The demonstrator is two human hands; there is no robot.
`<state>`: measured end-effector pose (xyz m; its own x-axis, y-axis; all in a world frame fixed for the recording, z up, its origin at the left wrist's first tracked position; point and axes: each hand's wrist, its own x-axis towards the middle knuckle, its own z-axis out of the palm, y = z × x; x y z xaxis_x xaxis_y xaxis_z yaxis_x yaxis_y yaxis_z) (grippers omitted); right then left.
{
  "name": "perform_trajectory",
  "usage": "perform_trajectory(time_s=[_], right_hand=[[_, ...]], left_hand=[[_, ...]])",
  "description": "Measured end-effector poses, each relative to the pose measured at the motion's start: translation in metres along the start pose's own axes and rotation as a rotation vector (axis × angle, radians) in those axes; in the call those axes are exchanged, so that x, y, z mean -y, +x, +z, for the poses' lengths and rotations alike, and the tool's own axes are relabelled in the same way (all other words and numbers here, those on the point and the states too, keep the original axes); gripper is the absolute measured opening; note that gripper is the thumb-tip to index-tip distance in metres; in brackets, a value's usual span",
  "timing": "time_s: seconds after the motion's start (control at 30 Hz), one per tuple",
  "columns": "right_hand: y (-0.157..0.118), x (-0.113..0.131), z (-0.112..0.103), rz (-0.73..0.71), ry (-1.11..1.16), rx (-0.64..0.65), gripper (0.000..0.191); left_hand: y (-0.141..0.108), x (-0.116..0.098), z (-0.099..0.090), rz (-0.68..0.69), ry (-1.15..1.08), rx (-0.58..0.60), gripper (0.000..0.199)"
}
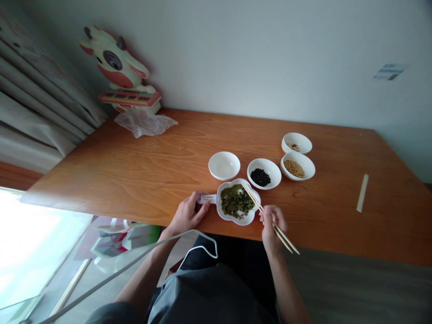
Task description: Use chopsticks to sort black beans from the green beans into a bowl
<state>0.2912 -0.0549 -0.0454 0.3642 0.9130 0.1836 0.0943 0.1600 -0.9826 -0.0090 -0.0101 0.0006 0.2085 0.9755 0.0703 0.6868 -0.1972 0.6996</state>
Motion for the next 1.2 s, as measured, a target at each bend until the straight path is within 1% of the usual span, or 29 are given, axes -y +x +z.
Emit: perform_trajectory(time_s=[0.13,0.3,0.4,0.47,0.53,0.57,0.67,0.73,0.8,0.9,1.07,1.13,1.2], right_hand=[[0.002,0.007,0.002,0.006,0.027,0.007,0.024],[0.006,0.003,0.002,0.008,0.133,-0.001,0.027],[0.011,0.001,0.000,-0.016,0.233,-0.008,0.030],[0.014,0.002,0.000,-0.037,0.289,-0.018,0.030],[0.015,0.004,0.000,-0.051,0.316,-0.031,0.025],[0.015,0.006,0.000,-0.054,0.319,-0.040,0.022],[0.015,0.012,0.002,-0.060,0.306,-0.096,0.029],[0.015,0.015,0.004,-0.064,0.288,-0.148,0.035],[0.015,0.019,0.006,-0.062,0.270,-0.193,0.039],[0.013,0.022,0.007,-0.058,0.255,-0.244,0.040],[0.007,0.026,0.010,-0.085,0.271,-0.351,0.043],[0.004,0.030,0.012,-0.106,0.284,-0.395,0.047],[0.001,0.033,0.016,-0.129,0.293,-0.434,0.052]], left_hand=[[0.001,0.000,0.000,-0.014,-0.012,0.002,0.034],[0.001,-0.001,-0.002,-0.028,-0.045,0.028,0.034],[0.003,-0.003,-0.009,-0.016,-0.067,0.072,0.031],[0.009,-0.003,-0.018,0.010,-0.079,0.125,0.030],[0.022,-0.001,-0.027,0.054,-0.091,0.194,0.031],[0.030,0.000,-0.032,0.079,-0.100,0.249,0.031],[0.060,0.005,-0.038,0.132,-0.156,0.480,0.037],[0.079,0.007,-0.036,0.185,-0.194,0.644,0.040],[0.094,0.007,-0.030,0.259,-0.229,0.737,0.041],[0.107,0.006,-0.023,0.349,-0.290,0.848,0.040],[0.110,0.010,-0.025,0.363,-0.338,0.932,0.038],[0.107,0.014,-0.027,0.361,-0.309,0.905,0.034],[0.102,0.018,-0.028,0.351,-0.305,0.809,0.027]])
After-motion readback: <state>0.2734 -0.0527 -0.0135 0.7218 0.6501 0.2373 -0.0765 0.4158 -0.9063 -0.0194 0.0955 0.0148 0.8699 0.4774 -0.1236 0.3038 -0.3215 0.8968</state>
